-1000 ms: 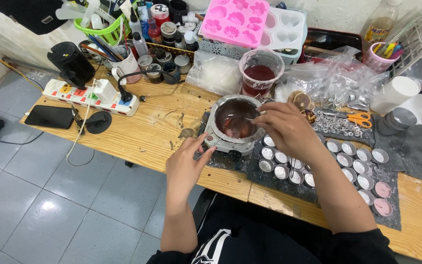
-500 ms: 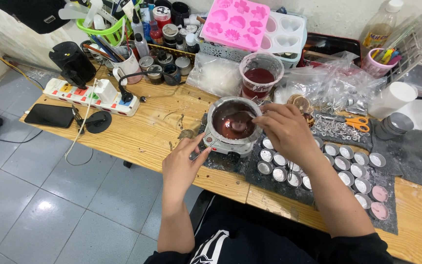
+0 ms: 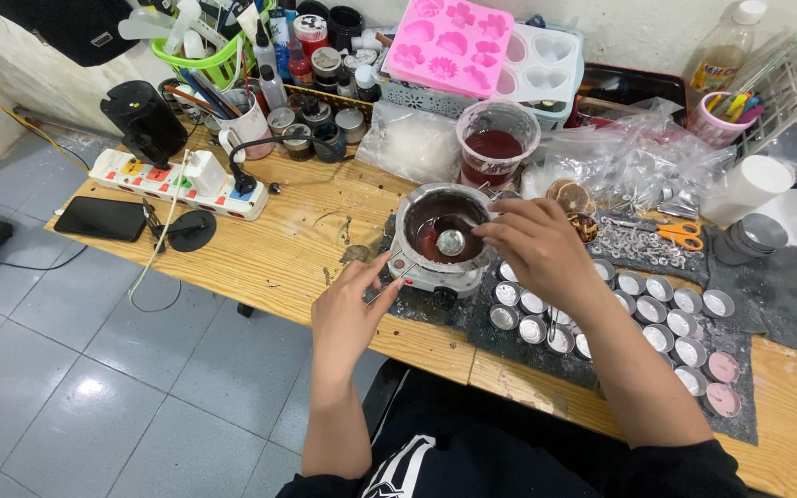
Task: Melting and stirring wax in a small pot on a heating plate to prepare for candle making.
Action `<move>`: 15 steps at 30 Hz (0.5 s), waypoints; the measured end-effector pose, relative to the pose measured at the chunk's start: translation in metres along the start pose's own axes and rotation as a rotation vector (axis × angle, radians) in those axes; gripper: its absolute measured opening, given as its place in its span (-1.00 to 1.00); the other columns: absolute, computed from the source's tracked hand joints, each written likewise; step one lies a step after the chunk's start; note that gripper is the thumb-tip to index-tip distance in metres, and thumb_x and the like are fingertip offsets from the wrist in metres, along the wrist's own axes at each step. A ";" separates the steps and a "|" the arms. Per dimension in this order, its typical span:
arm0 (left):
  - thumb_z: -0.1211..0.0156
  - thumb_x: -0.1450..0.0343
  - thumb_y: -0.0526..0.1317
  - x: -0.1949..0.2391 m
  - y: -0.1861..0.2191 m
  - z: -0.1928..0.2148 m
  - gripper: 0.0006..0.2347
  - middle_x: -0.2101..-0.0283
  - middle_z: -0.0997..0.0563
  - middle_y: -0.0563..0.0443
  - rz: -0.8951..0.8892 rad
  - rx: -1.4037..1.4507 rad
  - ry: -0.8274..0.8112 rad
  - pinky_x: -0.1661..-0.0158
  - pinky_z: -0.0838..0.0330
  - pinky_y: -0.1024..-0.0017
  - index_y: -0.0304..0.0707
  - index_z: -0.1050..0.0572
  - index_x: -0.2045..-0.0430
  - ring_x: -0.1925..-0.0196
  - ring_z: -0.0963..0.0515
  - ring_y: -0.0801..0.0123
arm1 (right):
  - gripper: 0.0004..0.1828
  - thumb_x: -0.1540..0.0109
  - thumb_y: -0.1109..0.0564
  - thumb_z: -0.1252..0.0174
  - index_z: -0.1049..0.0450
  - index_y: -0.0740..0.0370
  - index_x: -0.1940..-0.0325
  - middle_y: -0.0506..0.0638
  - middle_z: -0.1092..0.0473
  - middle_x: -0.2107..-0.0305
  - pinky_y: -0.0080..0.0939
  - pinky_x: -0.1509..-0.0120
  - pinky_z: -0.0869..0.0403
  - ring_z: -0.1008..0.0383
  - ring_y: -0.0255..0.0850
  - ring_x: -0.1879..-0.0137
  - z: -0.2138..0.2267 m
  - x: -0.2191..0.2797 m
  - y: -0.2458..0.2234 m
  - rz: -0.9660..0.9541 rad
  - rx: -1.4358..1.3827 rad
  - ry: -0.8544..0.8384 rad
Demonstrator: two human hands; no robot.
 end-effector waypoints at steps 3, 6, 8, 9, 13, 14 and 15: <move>-0.32 -0.36 0.07 0.001 -0.001 0.000 -0.61 0.41 -0.55 0.24 0.000 0.005 0.005 0.51 -0.39 0.42 0.09 -0.61 -0.05 0.64 -0.51 0.49 | -0.80 -0.27 0.20 -0.22 -0.55 0.15 0.02 0.00 -0.54 0.09 0.02 -0.28 -0.34 -0.46 -0.09 -0.24 0.017 -0.002 -0.002 -0.026 -0.020 0.035; -0.31 -0.35 0.07 -0.001 -0.003 -0.003 -0.61 0.41 -0.55 0.25 0.007 0.004 -0.014 0.51 -0.39 0.42 0.09 -0.60 -0.05 0.65 -0.52 0.51 | -0.83 -0.28 0.21 -0.22 -0.55 0.18 0.03 0.02 -0.54 0.09 -0.02 -0.23 -0.35 -0.46 -0.08 -0.22 0.023 0.000 0.001 -0.059 -0.053 0.045; -0.31 -0.36 0.07 -0.001 -0.003 -0.003 -0.61 0.41 -0.55 0.25 0.007 -0.007 -0.016 0.52 -0.39 0.42 0.09 -0.60 -0.05 0.64 -0.52 0.51 | -0.83 -0.29 0.21 -0.22 -0.55 0.19 0.03 0.02 -0.54 0.10 -0.03 -0.21 -0.35 -0.47 -0.08 -0.20 0.023 -0.003 0.000 -0.065 -0.033 0.051; -0.30 -0.36 0.07 -0.001 -0.004 -0.004 -0.61 0.41 -0.55 0.25 0.007 -0.018 -0.018 0.52 -0.39 0.42 0.09 -0.60 -0.06 0.64 -0.51 0.50 | -0.84 -0.29 0.21 -0.22 -0.56 0.19 0.04 0.02 -0.54 0.11 -0.03 -0.19 -0.36 -0.47 -0.08 -0.17 0.024 -0.003 0.000 -0.073 -0.012 0.058; -0.31 -0.35 0.07 0.000 -0.003 -0.003 -0.61 0.41 -0.54 0.25 0.011 0.015 -0.011 0.50 -0.40 0.43 0.08 -0.61 -0.05 0.65 -0.52 0.52 | -0.87 -0.31 0.21 -0.20 -0.56 0.22 0.06 0.03 -0.54 0.14 -0.04 -0.17 -0.37 -0.49 -0.08 -0.12 0.005 0.004 0.012 -0.105 0.016 0.071; -0.32 -0.35 0.07 0.000 -0.003 -0.003 -0.61 0.41 -0.54 0.25 0.009 0.007 -0.011 0.51 -0.39 0.43 0.08 -0.61 -0.04 0.65 -0.52 0.52 | -0.89 -0.34 0.21 -0.17 -0.57 0.23 0.07 0.02 -0.54 0.18 -0.04 -0.19 -0.38 -0.50 -0.09 -0.10 -0.004 0.010 0.023 -0.158 -0.026 0.076; -0.32 -0.35 0.07 0.000 -0.002 -0.003 -0.62 0.41 -0.54 0.25 0.008 -0.001 -0.010 0.51 -0.39 0.42 0.08 -0.61 -0.04 0.65 -0.52 0.51 | -0.89 -0.37 0.21 -0.14 -0.57 0.24 0.08 0.01 -0.55 0.21 -0.05 -0.21 -0.39 -0.52 -0.10 -0.07 -0.013 0.016 0.034 -0.211 -0.068 0.082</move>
Point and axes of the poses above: each hand's wrist, its own x-axis away from the middle knuckle, its own z-axis out of the back of the hand, y = z × x, the point moved 10 cm from there along -x, towards the middle knuckle
